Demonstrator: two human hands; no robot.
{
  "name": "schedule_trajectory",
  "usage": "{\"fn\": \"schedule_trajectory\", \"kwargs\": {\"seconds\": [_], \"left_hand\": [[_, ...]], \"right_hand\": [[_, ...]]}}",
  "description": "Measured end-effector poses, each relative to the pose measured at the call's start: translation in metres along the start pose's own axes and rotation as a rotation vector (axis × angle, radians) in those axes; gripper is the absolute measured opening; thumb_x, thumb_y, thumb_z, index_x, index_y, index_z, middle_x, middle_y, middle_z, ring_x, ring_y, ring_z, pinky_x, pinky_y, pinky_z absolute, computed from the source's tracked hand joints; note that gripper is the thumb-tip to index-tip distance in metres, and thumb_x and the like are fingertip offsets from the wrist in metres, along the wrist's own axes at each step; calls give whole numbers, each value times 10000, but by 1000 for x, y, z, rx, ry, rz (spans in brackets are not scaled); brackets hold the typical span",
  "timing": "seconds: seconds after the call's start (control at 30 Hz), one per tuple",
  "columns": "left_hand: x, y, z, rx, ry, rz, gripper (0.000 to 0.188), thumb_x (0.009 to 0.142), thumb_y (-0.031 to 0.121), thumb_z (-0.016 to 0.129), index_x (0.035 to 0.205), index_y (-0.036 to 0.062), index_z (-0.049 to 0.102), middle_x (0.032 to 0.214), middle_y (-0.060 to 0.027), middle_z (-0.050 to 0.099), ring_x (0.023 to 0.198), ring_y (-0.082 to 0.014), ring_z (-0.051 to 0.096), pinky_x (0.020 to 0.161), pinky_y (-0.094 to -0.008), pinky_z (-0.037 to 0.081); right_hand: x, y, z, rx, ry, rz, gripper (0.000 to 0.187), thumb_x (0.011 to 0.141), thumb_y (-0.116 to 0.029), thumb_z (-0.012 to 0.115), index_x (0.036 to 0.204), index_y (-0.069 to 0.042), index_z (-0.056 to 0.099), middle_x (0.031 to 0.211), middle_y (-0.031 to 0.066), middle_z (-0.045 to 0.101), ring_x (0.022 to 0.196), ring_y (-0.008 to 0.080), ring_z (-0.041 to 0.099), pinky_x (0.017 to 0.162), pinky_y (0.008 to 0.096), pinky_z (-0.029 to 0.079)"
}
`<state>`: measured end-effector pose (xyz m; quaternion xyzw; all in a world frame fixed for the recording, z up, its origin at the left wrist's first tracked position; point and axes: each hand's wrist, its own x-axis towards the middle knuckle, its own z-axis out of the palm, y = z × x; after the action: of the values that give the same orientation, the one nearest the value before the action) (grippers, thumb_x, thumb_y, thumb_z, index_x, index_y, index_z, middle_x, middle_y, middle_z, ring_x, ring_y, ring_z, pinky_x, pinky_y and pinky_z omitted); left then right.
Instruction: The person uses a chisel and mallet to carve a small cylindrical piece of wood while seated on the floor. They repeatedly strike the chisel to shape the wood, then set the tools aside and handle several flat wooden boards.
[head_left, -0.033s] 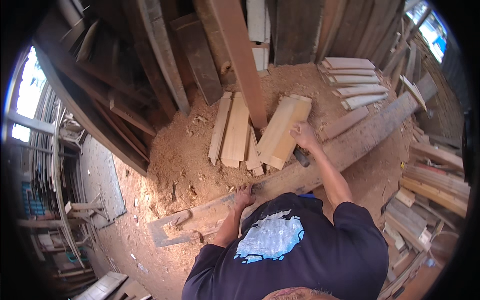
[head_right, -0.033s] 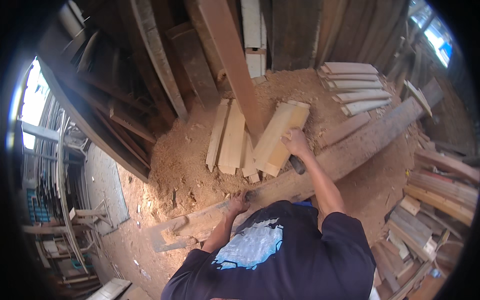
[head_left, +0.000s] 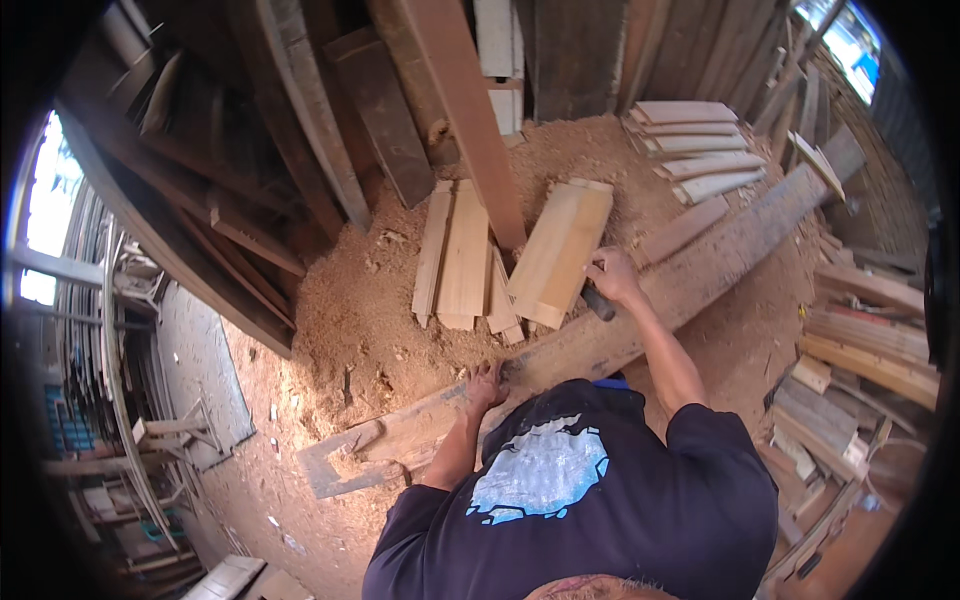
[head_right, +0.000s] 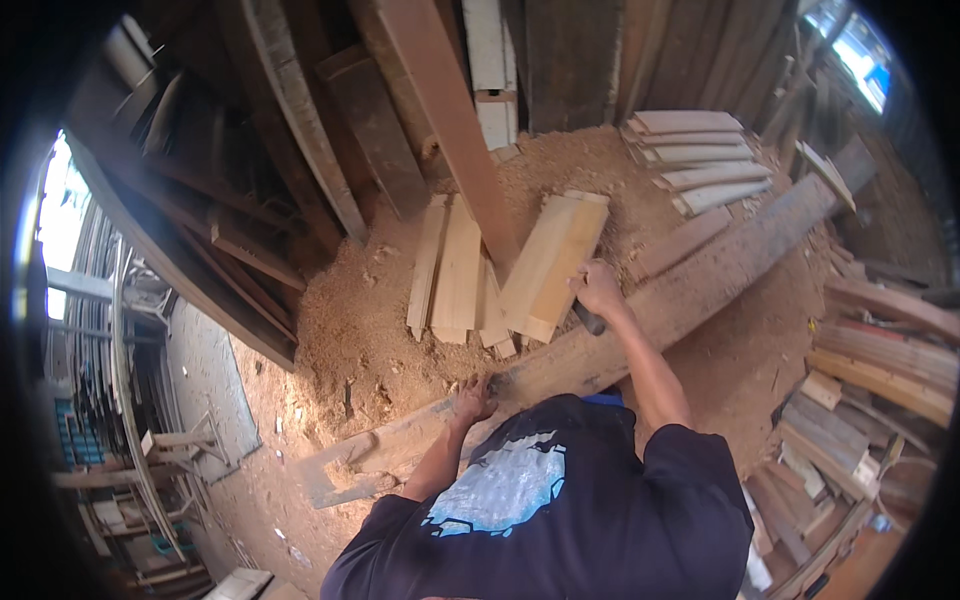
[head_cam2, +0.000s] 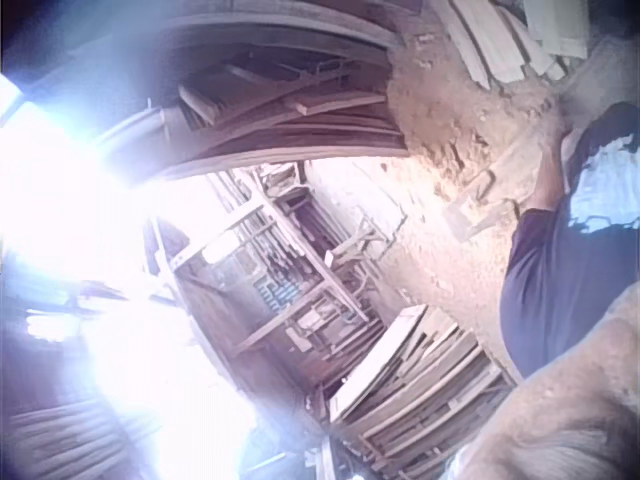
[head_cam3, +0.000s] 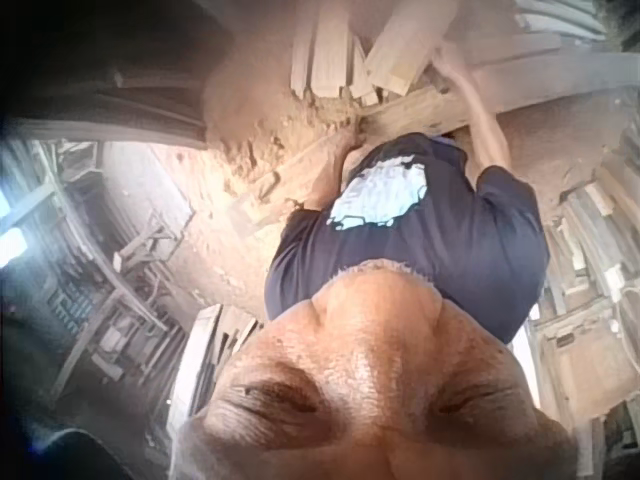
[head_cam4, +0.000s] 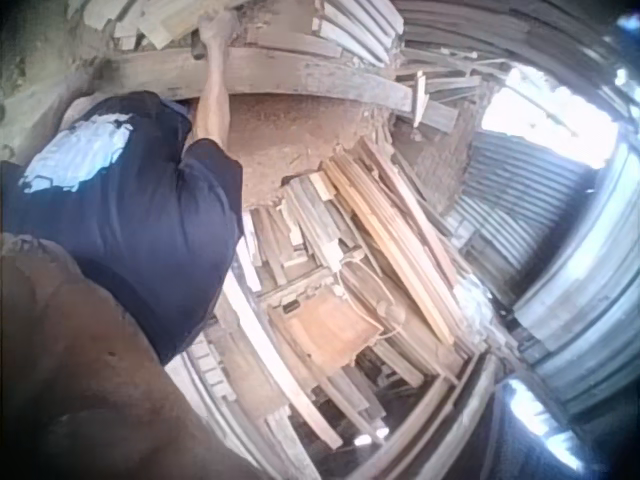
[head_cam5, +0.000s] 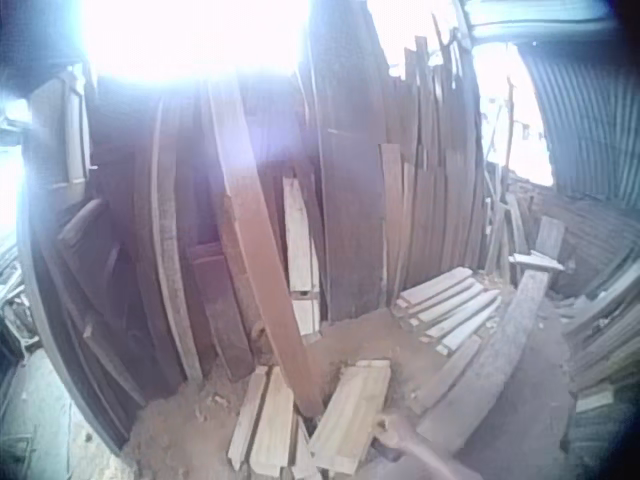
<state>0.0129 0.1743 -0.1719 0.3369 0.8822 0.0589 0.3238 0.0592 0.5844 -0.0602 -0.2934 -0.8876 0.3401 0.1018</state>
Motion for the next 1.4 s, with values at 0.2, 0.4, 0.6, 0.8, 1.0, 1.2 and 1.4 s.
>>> {"fn": "schedule_trajectory", "kwargs": {"seconds": [0.2,0.4,0.6,0.8,1.0,1.2,1.4], "left_hand": [[2,-26,2,168,10,161,1046,812,440,780,1639,221,179,1531,-208,421,1375,-468,411,1157,-605,313],[19,-25,-12,200,-168,238,1071,822,442,782,1645,194,143,1493,-270,453,1354,-498,433,1142,-578,355],[31,-6,-11,251,-283,258,1149,808,419,820,1643,186,66,1437,-309,509,1340,-531,454,1117,-567,400],[44,-24,-6,340,-224,212,1169,793,430,837,1633,170,68,1432,-325,513,1324,-532,486,1086,-571,432],[41,-27,-11,361,-208,184,1174,777,458,838,1634,156,95,1411,-314,547,1297,-513,533,1067,-558,459],[69,-23,-6,323,-217,289,1137,769,519,804,1624,114,173,1385,-284,593,1291,-452,572,1077,-502,474],[79,-45,2,228,-240,279,1176,754,554,773,1638,121,129,1431,-264,566,1317,-453,550,1112,-479,445]], "right_hand": [[-198,82,-64,33,342,484,300,875,-247,734,1019,15,748,944,199,750,917,289,723,818,394,541],[-385,119,-38,117,415,983,263,887,-240,734,992,1,748,959,155,762,905,258,718,826,387,538],[-572,189,104,245,386,1201,293,846,-209,761,943,62,705,804,168,707,748,259,674,668,428,525],[-573,143,149,338,156,1354,266,832,-159,755,703,40,636,602,117,578,476,233,521,445,421,410],[-518,155,160,548,154,1035,315,756,-263,774,562,-49,648,524,58,566,456,172,516,431,376,388],[-423,198,144,29,-52,889,293,822,-326,758,871,-38,778,912,190,762,905,295,737,819,390,560],[-384,122,67,329,240,943,293,870,-324,734,1022,-78,782,1022,151,773,983,279,728,895,399,552]]}}
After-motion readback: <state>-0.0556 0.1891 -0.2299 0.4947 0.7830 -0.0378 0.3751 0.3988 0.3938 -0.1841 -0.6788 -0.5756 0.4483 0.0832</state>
